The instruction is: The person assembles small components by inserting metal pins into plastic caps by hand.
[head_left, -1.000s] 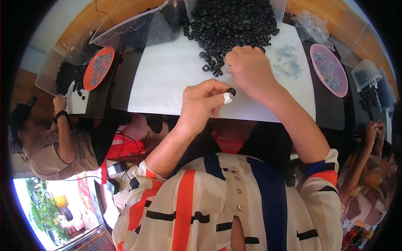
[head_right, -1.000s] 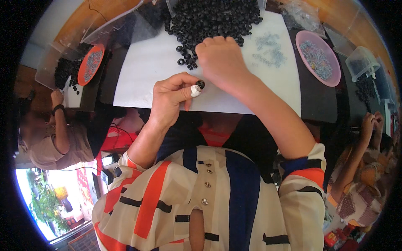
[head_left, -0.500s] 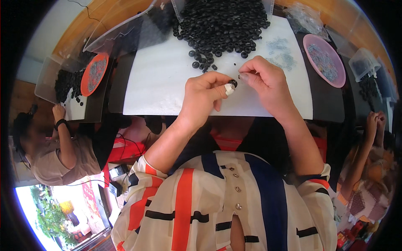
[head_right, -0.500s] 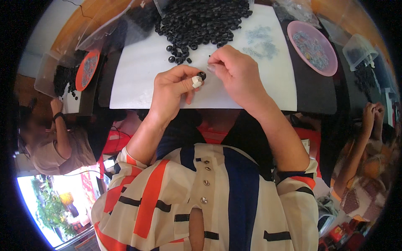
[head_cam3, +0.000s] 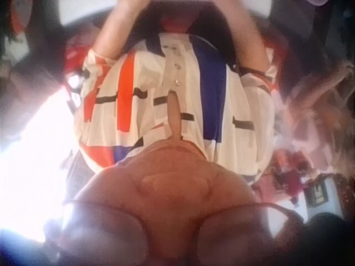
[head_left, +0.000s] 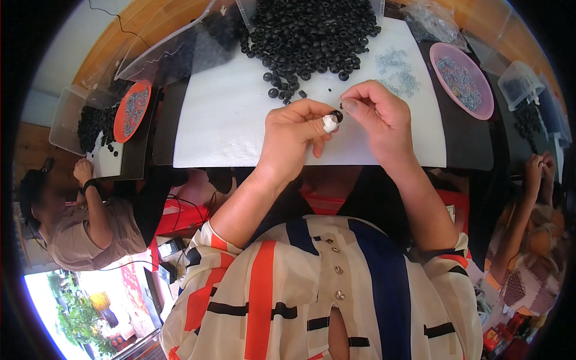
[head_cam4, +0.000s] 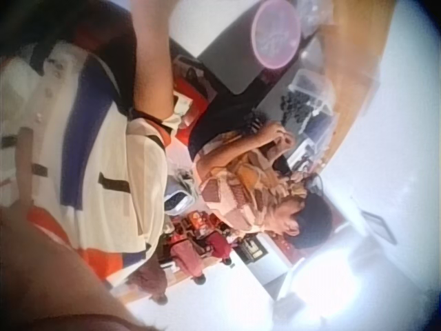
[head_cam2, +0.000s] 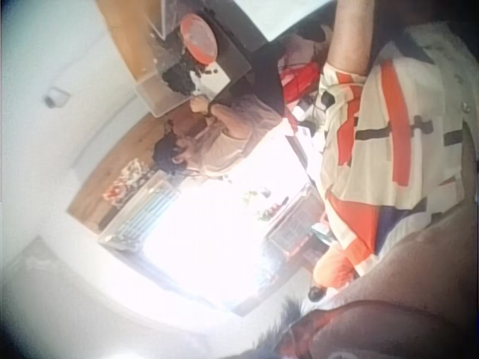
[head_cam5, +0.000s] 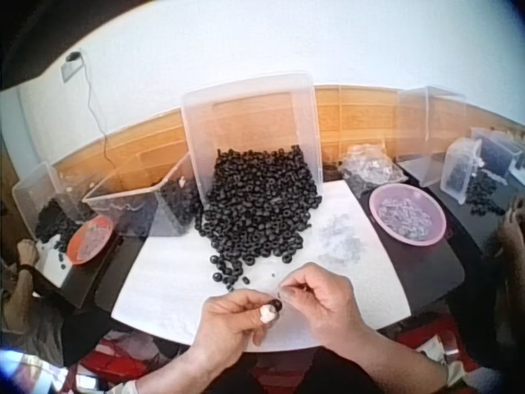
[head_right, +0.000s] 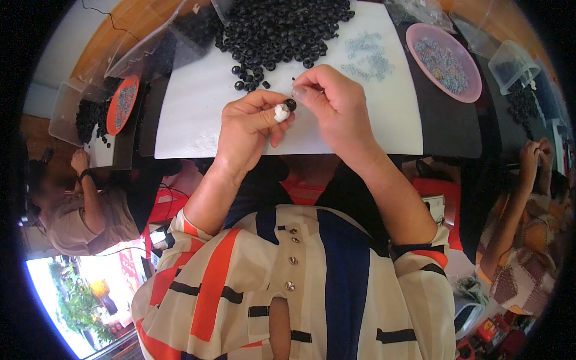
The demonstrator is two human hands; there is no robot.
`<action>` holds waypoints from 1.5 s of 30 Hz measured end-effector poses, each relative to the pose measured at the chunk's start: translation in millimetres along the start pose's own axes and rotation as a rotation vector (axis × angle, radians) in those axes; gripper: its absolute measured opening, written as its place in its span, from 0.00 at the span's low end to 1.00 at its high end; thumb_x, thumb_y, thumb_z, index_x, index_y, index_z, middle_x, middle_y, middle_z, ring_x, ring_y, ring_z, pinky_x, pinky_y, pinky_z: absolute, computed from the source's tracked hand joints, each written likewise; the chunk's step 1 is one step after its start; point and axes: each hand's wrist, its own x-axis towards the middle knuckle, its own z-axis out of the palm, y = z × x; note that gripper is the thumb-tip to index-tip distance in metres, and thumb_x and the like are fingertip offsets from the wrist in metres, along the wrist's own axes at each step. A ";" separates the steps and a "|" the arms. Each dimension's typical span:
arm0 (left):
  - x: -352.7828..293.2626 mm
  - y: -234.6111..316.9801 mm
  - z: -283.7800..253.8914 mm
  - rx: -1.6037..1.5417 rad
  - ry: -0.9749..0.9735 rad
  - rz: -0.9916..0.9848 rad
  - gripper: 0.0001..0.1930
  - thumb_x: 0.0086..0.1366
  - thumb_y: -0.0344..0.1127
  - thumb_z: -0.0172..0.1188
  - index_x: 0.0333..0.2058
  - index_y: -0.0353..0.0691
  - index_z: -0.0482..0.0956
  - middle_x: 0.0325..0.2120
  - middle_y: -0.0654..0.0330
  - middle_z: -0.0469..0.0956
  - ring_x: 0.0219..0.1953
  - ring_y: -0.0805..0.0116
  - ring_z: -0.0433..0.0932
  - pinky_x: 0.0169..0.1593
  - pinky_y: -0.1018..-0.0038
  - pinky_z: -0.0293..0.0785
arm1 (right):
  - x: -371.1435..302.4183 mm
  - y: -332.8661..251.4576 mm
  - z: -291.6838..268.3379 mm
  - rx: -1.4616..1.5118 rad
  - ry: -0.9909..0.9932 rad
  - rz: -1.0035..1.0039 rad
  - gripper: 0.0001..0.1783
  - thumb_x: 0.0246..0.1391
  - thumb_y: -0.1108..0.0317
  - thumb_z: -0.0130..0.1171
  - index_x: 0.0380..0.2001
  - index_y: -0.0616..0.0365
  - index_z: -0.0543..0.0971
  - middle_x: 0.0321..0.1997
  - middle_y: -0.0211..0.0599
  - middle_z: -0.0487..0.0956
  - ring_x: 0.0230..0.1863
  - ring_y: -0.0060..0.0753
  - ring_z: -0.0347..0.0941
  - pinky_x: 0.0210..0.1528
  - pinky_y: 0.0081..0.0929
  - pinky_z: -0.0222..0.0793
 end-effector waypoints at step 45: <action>-1.1 -6.1 6.2 -0.128 -0.006 0.033 0.06 0.63 0.24 0.59 0.38 0.27 0.79 0.26 0.55 0.80 0.24 0.73 0.75 0.22 0.80 0.67 | -4.7 6.2 -1.6 0.154 -0.055 0.131 0.05 0.60 0.75 0.58 0.37 0.64 0.80 0.31 0.30 0.81 0.34 0.18 0.75 0.39 0.16 0.70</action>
